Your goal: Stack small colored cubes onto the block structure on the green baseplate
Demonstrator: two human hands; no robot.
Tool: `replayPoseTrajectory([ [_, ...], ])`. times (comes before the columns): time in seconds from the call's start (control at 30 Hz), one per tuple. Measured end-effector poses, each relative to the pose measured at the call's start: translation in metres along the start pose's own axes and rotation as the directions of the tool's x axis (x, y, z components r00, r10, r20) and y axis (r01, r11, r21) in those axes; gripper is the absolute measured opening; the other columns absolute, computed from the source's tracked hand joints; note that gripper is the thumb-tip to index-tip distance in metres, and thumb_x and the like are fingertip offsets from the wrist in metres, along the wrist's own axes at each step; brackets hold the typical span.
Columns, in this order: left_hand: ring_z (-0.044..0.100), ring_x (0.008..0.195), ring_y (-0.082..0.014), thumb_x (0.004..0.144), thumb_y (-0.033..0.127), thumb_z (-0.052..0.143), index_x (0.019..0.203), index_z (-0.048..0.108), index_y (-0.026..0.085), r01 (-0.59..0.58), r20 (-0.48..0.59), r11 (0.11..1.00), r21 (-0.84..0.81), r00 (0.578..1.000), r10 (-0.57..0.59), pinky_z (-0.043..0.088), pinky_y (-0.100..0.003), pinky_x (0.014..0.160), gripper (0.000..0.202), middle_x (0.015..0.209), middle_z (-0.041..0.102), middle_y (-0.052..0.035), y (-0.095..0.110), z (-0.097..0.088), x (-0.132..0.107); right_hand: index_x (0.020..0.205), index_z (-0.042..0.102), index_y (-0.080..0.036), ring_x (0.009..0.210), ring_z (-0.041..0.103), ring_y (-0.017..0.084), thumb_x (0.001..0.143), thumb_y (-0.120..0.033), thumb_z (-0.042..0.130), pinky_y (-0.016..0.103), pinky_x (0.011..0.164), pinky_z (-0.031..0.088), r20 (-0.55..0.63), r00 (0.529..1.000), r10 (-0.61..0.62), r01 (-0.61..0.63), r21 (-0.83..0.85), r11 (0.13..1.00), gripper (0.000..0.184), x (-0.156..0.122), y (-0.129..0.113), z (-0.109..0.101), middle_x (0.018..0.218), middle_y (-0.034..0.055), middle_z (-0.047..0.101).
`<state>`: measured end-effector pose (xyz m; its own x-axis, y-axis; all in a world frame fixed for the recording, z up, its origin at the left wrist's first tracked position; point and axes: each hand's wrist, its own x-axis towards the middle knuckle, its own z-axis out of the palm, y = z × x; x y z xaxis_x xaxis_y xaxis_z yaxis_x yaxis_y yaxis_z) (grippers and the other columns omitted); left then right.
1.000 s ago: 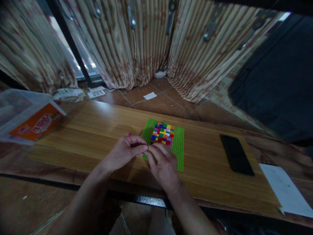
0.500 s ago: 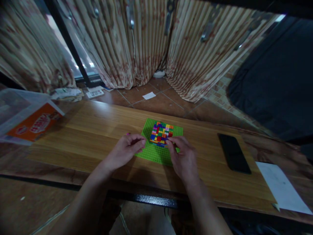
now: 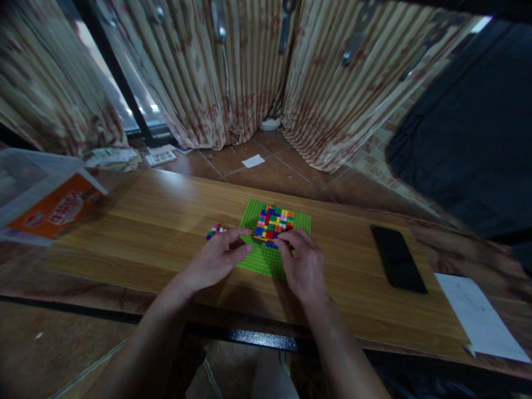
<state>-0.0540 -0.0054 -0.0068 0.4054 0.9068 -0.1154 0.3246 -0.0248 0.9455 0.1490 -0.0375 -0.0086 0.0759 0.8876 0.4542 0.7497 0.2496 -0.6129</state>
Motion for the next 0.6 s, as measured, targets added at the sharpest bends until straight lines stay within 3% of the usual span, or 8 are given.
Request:
replayPoseTrajectory([
  [0.23,0.055,0.064,-0.0144,0.089,0.038,0.057,0.118,0.068,0.016,-0.032,0.037,0.998,0.062,0.999,0.030,0.040,-0.025,0.058,0.037,0.074,0.063,-0.0006,0.0023,-0.0009,-0.0013,0.084,0.071,-0.023,0.076,0.065,0.017,0.092,-0.029,0.063,0.031,0.072,0.052,-0.040,0.999,-0.035,0.036,0.023,0.999,0.013,-0.0016,-0.0028,0.0032,0.086,0.0025,0.068],
  [0.6,0.054,0.065,-0.0145,0.089,0.038,0.057,0.120,0.068,0.015,-0.029,0.034,0.997,0.071,0.999,0.026,0.039,-0.025,0.058,0.040,0.074,0.063,-0.0014,0.0003,-0.0019,-0.0021,0.085,0.071,-0.023,0.082,0.068,0.019,0.096,-0.028,0.058,0.032,0.077,0.053,-0.039,0.993,-0.110,0.108,-0.044,0.993,0.017,-0.0029,0.0013,0.0056,0.089,0.0032,0.069],
])
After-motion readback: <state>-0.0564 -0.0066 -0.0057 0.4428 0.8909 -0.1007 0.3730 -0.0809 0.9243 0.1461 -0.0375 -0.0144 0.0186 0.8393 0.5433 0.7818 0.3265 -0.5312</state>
